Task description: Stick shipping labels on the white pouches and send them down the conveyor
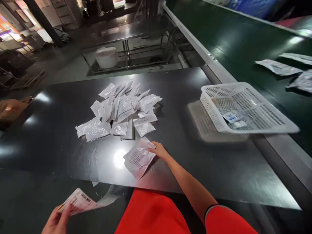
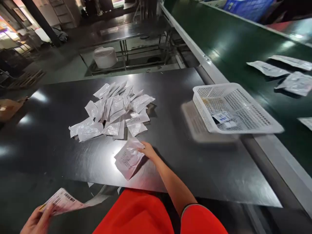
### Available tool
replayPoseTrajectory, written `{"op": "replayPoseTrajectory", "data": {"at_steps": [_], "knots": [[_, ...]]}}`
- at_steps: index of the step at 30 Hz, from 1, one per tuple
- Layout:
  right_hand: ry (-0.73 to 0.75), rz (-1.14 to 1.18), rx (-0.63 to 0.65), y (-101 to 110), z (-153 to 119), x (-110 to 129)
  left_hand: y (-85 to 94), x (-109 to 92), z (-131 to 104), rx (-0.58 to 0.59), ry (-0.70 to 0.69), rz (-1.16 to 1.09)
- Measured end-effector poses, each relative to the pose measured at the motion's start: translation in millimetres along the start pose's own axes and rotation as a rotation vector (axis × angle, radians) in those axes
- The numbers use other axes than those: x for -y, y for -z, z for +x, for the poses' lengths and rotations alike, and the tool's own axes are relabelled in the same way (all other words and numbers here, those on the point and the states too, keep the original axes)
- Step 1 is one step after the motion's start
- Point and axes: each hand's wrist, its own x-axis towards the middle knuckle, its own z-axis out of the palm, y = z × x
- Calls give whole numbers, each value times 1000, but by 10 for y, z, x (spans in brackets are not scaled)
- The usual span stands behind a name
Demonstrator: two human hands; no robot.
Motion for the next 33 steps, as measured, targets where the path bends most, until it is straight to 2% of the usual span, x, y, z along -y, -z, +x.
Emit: {"op": "replayPoseTrajectory", "data": {"at_steps": [2, 3, 6, 8, 9, 10, 11, 14, 17, 19, 21, 23, 25, 28, 31, 33], "knots": [[-7, -122, -78, -347, 9, 92, -125, 32, 89, 216, -104, 25], [-10, -154, -124, -541, 38, 151, -220, 38, 117, 382, -191, 43], [16, -186, -211, -1035, 122, 342, -632, 39, 138, 769, -444, 167], [52, -206, -244, -1192, 116, 458, -994, 40, 120, 942, -620, 292], [68, -216, -263, -1205, 86, 508, -1185, 46, 107, 1066, -746, 387], [78, -227, -284, -1175, 38, 552, -1370, 59, 93, 1155, -898, 517], [90, -238, -309, -1106, -27, 593, -1539, 80, 83, 1200, -941, 561], [167, -284, -406, -722, -289, 727, -1866, 184, 103, 1226, -925, 739], [290, -446, -518, -217, -551, 911, -1923, 303, 190, 1210, -864, 835], [302, -600, -527, 101, -660, 1040, -1894, 343, 216, 1185, -846, 839], [240, -722, -464, 358, -694, 1137, -1887, 328, 170, 1163, -872, 822], [130, -808, -350, 541, -671, 1185, -1934, 274, 66, 1202, -947, 764], [-17, -883, -244, 665, -631, 1192, -2029, 217, -53, 1305, -991, 720], [-210, -997, -177, 804, -632, 1164, -2182, 178, -174, 1405, -921, 739], [-305, -1086, -165, 863, -677, 1110, -2248, 193, -184, 1392, -849, 743], [-353, -1112, -140, 747, -641, 1049, -2235, 207, -133, 1343, -808, 741]]}}
